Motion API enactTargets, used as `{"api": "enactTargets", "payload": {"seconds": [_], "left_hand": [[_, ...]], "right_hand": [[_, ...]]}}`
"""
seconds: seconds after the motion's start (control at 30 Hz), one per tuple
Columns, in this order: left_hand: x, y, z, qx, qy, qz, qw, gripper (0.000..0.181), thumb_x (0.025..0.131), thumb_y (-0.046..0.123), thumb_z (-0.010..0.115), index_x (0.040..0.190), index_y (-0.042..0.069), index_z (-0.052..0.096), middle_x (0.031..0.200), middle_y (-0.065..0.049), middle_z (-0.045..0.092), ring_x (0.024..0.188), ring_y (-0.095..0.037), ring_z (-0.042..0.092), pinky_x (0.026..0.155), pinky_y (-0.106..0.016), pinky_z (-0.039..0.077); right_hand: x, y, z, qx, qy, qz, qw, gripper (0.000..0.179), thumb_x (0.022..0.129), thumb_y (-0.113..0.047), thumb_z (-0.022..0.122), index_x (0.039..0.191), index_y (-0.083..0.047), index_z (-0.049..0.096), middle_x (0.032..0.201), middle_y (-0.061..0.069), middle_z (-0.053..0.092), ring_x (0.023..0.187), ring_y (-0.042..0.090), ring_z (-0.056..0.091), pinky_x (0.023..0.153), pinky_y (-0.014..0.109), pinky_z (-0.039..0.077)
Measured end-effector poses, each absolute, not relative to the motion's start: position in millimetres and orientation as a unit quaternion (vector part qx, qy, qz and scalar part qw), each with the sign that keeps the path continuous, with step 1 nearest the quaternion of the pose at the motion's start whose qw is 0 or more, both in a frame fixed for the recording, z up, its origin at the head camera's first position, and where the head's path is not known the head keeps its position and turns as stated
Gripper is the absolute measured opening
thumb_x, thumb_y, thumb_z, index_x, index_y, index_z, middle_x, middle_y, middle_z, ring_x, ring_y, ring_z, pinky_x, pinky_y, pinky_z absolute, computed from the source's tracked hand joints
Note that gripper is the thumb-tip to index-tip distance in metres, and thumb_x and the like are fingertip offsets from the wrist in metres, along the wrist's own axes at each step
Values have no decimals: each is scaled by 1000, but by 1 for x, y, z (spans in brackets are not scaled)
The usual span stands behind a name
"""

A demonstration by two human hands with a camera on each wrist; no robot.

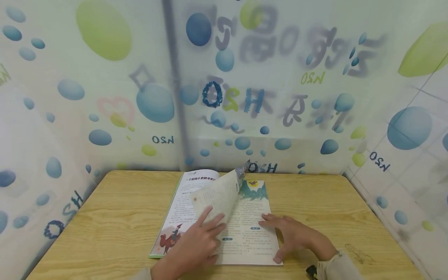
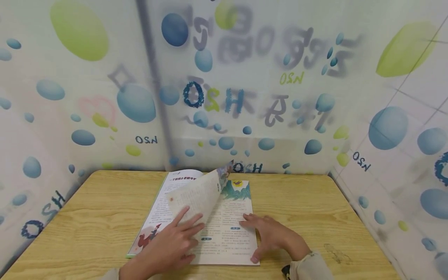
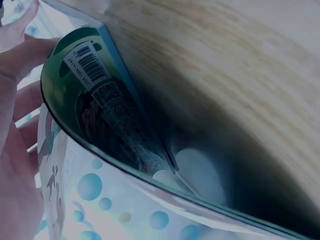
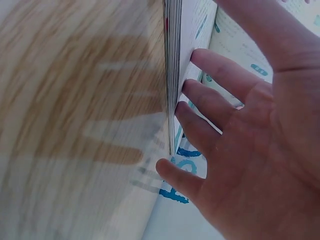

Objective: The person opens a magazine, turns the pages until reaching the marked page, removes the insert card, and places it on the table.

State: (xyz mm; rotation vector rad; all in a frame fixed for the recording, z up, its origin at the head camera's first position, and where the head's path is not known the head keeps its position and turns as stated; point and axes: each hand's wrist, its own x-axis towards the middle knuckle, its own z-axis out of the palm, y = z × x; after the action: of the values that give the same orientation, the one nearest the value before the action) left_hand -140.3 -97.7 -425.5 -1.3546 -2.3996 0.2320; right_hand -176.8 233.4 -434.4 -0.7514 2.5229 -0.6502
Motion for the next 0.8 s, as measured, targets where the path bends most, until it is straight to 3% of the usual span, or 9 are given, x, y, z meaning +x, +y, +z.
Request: {"api": "enactTargets", "payload": {"seconds": [0.47,0.67,0.8], "left_hand": [[-142,-103,-425,-402,-913,27,64,38,82,45,73,110,20,73,141,-2,57,137,-30,45,97,-72,37],[-142,-107,-428,-396,-915,17,76,40,82,46,69,111,17,73,140,-6,57,137,-31,45,96,-71,38],[-142,-108,-428,-387,-920,-2,64,42,82,43,68,112,14,74,139,-9,57,135,-33,47,89,-68,45]], "right_hand": [[-178,232,-436,-272,912,-226,207,98,63,-49,90,147,-18,50,159,6,35,144,35,32,110,64,27],[-177,231,-435,-276,913,-221,204,99,62,-48,91,147,-17,51,159,6,36,144,35,32,110,64,27],[-177,231,-436,-279,913,-219,203,99,62,-48,91,147,-17,51,159,7,36,145,35,32,111,64,26]]}}
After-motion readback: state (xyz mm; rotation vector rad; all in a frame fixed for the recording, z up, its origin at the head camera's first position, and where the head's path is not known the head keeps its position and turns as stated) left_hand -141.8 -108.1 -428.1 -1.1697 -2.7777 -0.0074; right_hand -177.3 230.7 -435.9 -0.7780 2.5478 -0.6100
